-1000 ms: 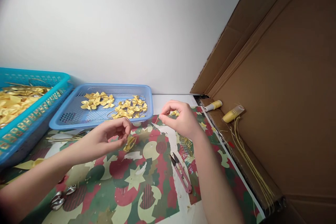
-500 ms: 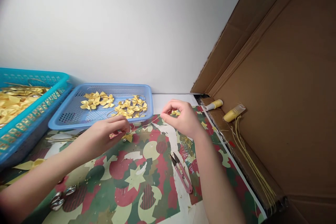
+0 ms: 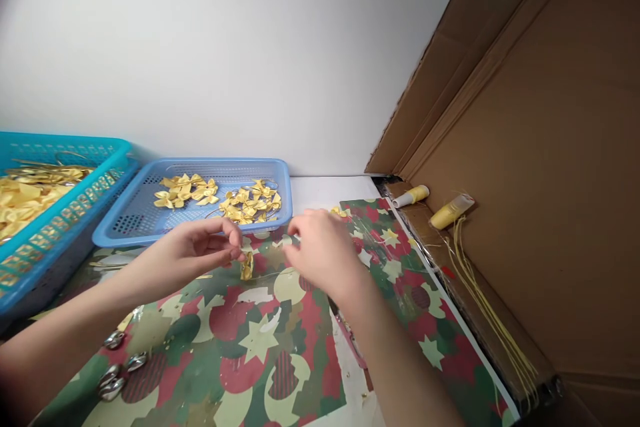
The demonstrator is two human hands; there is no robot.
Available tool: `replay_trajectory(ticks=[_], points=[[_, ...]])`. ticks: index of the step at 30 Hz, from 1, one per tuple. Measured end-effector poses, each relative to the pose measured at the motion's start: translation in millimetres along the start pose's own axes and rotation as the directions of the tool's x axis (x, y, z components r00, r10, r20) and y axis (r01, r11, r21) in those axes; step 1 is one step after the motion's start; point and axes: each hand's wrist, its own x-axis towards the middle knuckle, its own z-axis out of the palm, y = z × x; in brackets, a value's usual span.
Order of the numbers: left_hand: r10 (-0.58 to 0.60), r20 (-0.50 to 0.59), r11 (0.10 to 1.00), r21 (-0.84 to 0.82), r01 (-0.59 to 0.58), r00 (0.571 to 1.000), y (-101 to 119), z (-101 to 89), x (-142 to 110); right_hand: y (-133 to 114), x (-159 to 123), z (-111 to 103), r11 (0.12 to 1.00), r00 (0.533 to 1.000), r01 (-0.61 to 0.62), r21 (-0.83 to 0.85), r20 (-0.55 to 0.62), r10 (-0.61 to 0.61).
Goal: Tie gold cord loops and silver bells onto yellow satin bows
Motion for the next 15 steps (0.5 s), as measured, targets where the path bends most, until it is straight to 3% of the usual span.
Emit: replay_trajectory(ticks=[2, 4, 10, 15], points=[[-0.025, -0.02, 0.996, -0.083, 0.023, 0.999, 4.2, 4.8, -2.7, -15.8, -4.9, 14.4, 0.981, 0.99, 0.086, 0.172, 0.096, -0.104], [-0.055, -0.059, 0.989, -0.143, 0.046, 0.997, 7.2, 9.6, -7.2, -28.3, -10.1, 29.7, 0.961, 0.985, 0.09, 0.26, 0.119, -0.124], [-0.116, -0.223, 0.963, -0.263, 0.055, 0.968, 7.0, 18.8, -26.3, -44.8, -19.7, 57.1, 0.981, 0.993, 0.016, 0.195, -0.115, 0.007], [-0.184, -0.354, 0.958, -0.275, 0.086, 0.917, -1.1, 23.7, -41.5, -42.7, -20.4, 63.3, 0.936, 0.995, -0.094, 0.339, 0.066, 0.077]])
